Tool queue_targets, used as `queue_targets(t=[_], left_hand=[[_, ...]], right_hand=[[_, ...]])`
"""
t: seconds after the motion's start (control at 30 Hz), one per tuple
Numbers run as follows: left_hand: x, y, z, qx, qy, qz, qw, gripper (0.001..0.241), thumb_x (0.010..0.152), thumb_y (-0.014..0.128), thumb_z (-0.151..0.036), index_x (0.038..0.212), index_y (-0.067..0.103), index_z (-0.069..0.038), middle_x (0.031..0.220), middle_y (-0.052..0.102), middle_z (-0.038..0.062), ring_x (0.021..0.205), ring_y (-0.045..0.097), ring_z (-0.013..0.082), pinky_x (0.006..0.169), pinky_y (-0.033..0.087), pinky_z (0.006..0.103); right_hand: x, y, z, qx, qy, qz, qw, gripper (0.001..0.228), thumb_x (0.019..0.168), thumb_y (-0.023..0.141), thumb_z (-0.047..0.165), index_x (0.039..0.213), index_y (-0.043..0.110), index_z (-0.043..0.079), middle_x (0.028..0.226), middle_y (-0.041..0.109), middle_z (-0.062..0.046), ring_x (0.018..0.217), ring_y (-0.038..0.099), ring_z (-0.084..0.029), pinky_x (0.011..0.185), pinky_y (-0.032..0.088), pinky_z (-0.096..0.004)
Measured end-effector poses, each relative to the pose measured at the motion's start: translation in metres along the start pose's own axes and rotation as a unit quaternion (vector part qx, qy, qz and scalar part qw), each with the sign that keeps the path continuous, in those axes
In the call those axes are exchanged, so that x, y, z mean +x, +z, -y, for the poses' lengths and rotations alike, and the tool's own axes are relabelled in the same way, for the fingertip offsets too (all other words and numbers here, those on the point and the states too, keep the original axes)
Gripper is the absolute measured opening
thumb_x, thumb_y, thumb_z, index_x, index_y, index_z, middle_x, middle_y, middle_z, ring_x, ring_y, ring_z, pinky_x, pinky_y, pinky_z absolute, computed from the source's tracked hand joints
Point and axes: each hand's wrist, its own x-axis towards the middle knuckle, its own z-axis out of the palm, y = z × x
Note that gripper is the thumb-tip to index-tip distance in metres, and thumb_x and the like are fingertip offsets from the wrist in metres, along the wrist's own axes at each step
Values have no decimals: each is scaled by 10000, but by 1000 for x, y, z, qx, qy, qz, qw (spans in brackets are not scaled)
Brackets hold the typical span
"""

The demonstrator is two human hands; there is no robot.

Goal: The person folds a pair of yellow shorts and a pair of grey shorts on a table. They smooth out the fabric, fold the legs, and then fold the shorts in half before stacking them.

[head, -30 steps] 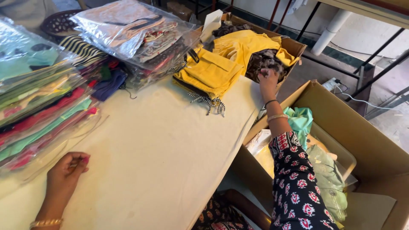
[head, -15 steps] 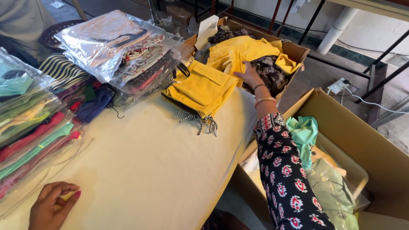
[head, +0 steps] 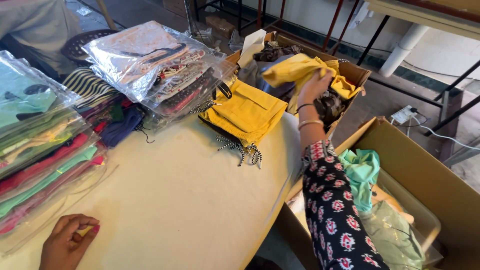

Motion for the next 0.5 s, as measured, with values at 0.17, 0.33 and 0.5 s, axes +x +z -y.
queue_targets(t=[0.17, 0.33, 0.5], left_hand=[[-5, -2, -11, -43, 50, -8, 998, 177, 874, 744, -106, 1050, 757, -99, 1156, 619, 24, 836, 641, 104, 620, 521, 259], [-9, -9, -35, -27, 66, -12, 997, 172, 896, 728, -106, 1066, 748, -92, 1122, 638, 27, 888, 669, 124, 698, 545, 275], [-11, -11, -36, 5, 75, -27, 997, 170, 899, 738, -123, 1059, 743, -67, 1110, 655, 35, 909, 689, 138, 766, 562, 286]], right_hand=[[43, -24, 118, 287, -10, 17, 958, 139, 1065, 523, 143, 1157, 535, 39, 1123, 653, -106, 1018, 661, -210, 928, 588, -367], [29, -51, 276, 397, -45, 96, 912, 138, 1058, 507, 160, 1144, 518, 53, 1109, 639, -65, 1020, 670, -188, 949, 597, -367], [-1, -55, 357, 296, -283, 296, 863, 142, 1192, 656, 35, 1090, 561, 4, 962, 564, -57, 868, 519, -137, 826, 467, -281]])
